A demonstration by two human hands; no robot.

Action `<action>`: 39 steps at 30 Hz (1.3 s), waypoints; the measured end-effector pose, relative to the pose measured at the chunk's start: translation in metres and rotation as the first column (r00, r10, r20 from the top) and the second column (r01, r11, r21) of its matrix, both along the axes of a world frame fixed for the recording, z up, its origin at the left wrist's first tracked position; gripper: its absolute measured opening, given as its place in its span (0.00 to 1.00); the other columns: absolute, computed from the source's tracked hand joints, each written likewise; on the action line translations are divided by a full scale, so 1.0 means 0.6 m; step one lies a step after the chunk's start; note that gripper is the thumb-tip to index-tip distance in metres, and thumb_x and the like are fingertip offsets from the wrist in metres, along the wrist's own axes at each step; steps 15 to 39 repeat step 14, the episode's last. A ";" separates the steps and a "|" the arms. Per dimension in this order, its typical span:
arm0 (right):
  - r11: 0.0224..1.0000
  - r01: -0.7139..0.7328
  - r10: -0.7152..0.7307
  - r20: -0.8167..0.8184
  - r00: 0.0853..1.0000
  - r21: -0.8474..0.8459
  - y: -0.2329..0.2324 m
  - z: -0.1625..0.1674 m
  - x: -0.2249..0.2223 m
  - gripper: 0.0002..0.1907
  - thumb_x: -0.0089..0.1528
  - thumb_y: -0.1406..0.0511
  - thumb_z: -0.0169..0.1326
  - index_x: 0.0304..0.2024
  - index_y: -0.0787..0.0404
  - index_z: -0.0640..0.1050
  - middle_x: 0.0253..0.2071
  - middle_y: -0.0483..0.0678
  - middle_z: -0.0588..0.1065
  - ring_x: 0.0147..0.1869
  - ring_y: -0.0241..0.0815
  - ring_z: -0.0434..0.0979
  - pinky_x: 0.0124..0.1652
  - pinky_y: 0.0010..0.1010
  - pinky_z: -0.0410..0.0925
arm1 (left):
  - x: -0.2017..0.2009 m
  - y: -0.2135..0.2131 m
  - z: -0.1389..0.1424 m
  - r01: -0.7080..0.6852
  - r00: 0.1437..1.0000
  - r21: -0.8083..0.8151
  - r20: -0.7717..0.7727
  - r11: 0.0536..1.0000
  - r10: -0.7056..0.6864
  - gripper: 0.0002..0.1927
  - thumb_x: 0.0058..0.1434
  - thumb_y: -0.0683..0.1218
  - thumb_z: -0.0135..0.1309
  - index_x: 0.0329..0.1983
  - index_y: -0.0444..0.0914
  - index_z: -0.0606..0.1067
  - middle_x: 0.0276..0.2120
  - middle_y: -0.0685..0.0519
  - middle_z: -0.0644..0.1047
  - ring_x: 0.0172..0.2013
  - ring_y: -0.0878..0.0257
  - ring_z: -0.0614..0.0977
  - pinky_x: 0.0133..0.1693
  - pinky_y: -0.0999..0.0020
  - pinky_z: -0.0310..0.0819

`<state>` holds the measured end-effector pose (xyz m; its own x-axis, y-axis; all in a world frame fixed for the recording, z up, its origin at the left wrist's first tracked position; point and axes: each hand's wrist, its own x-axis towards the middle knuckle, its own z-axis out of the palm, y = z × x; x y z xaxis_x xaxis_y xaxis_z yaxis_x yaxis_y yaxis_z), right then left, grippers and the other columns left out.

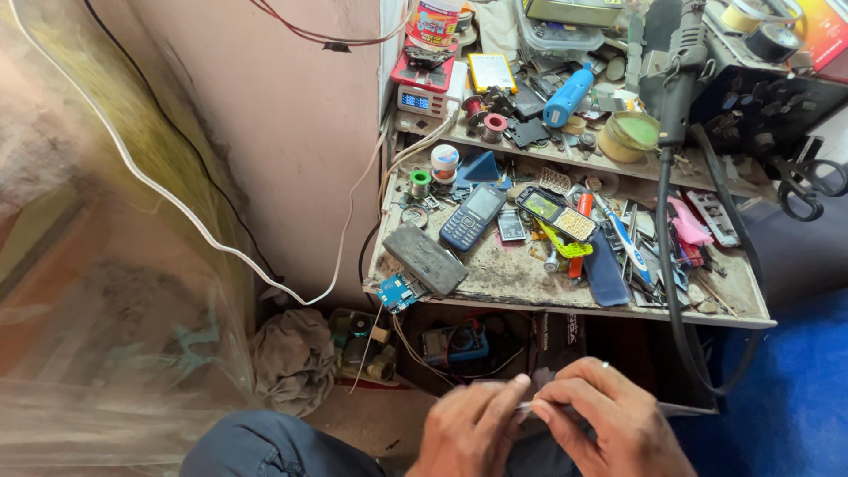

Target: The person disassembles a yellow mobile phone by unscrewing the back cover, removing the battery, and prying open the casing to separate the front and back halves. They then clean the internal circuit board with a toothbrush and place the components on the workbench.

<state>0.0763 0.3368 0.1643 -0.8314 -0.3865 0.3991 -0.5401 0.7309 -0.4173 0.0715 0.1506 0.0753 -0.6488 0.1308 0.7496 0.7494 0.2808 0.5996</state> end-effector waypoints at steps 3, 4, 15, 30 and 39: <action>0.992 0.124 -0.121 0.155 0.981 -0.006 0.025 -0.041 0.009 0.07 0.54 0.65 0.67 0.33 0.60 0.83 0.32 0.45 0.77 0.31 0.40 0.78 0.30 0.28 0.71 | 0.010 0.020 -0.025 0.121 0.982 0.051 0.137 0.991 -0.127 0.18 0.64 0.38 0.63 0.57 0.33 0.75 0.32 0.46 0.78 0.31 0.51 0.84 0.31 0.58 0.77; 0.982 0.185 -0.184 0.253 0.950 0.020 0.039 -0.047 0.011 0.07 0.54 0.64 0.69 0.34 0.58 0.85 0.33 0.44 0.78 0.31 0.39 0.76 0.29 0.28 0.69 | 0.012 0.023 -0.038 0.163 0.975 0.061 0.144 0.985 -0.170 0.18 0.65 0.38 0.62 0.57 0.34 0.75 0.33 0.46 0.78 0.32 0.51 0.84 0.31 0.59 0.78; 0.730 0.669 -0.683 -0.125 0.720 -0.140 0.248 0.056 -0.016 0.08 0.65 0.67 0.62 0.39 0.68 0.81 0.33 0.50 0.76 0.34 0.40 0.73 0.37 0.31 0.68 | 0.004 0.057 -0.325 -0.063 0.898 0.063 0.438 0.996 0.029 0.08 0.64 0.46 0.62 0.41 0.37 0.82 0.31 0.48 0.86 0.33 0.58 0.89 0.34 0.66 0.84; 0.730 0.669 -0.683 -0.125 0.720 -0.140 0.248 0.056 -0.016 0.08 0.65 0.67 0.62 0.39 0.68 0.81 0.33 0.50 0.76 0.34 0.40 0.73 0.37 0.31 0.68 | 0.004 0.057 -0.325 -0.063 0.898 0.063 0.438 0.996 0.029 0.08 0.64 0.46 0.62 0.41 0.37 0.82 0.31 0.48 0.86 0.33 0.58 0.89 0.34 0.66 0.84; 0.730 0.669 -0.683 -0.125 0.720 -0.140 0.248 0.056 -0.016 0.08 0.65 0.67 0.62 0.39 0.68 0.81 0.33 0.50 0.76 0.34 0.40 0.73 0.37 0.31 0.68 | 0.004 0.057 -0.325 -0.063 0.898 0.063 0.438 0.996 0.029 0.08 0.64 0.46 0.62 0.41 0.37 0.82 0.31 0.48 0.86 0.33 0.58 0.89 0.34 0.66 0.84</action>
